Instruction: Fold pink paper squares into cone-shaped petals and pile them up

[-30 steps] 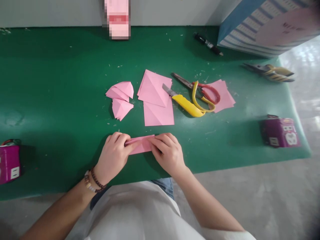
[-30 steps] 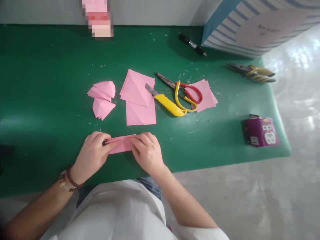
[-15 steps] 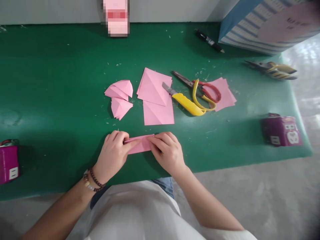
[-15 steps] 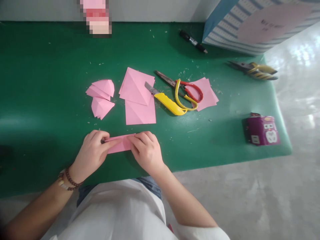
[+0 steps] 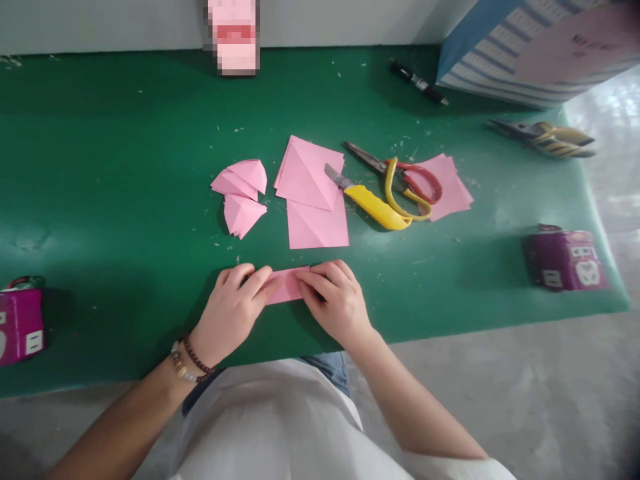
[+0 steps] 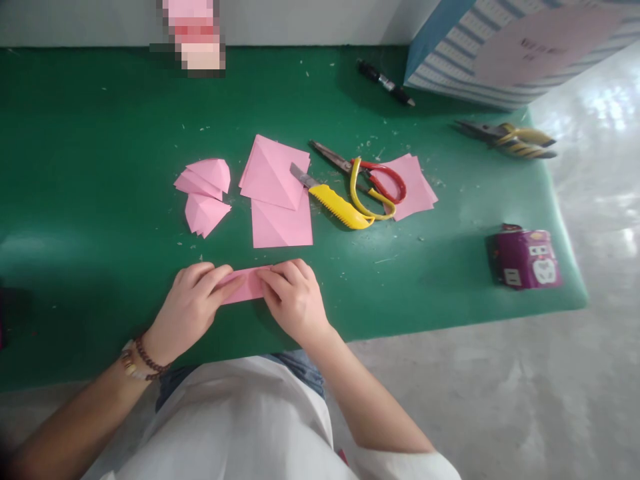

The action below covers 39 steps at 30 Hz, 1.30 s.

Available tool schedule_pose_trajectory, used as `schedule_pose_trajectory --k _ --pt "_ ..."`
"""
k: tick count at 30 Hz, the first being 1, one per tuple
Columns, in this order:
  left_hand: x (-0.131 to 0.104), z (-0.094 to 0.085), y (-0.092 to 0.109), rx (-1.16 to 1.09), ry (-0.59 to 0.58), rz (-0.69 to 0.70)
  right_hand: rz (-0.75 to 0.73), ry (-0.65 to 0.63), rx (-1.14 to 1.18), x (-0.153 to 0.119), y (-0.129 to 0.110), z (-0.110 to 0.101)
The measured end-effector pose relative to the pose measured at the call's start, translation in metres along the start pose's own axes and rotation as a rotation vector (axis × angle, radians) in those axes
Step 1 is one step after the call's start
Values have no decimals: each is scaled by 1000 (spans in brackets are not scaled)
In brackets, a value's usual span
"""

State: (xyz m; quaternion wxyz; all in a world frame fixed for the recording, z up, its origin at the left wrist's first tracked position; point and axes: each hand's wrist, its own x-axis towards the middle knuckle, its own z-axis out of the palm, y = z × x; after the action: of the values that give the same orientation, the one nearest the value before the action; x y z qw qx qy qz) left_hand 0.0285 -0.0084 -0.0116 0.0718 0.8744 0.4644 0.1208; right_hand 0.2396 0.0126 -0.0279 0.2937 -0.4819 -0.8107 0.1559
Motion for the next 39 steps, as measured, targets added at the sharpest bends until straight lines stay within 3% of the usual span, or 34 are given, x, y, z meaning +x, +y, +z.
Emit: schedule_pose_trajectory --k 16,20,23,27,33,36,39 --pt "2 -9 -6 66 -108 130 40 7 -67 -2 -1 -2" --pt "3 -7 -8 52 -82 123 17 16 -165 -3 -6 -7" --pt "3 -6 -9 90 -64 132 -35 54 -268 -3 -16 -8" --pt "3 -4 -8 109 -62 118 -163 -15 -297 -3 -28 0" --pt "2 -3 -8 66 -55 96 -285 -52 -322 -5 -28 8" --pt "2 -4 -9 66 -61 110 -240 -69 -250 -11 -30 3" --pt "2 -5 -9 78 -52 141 -85 -41 -97 -21 -41 -2"
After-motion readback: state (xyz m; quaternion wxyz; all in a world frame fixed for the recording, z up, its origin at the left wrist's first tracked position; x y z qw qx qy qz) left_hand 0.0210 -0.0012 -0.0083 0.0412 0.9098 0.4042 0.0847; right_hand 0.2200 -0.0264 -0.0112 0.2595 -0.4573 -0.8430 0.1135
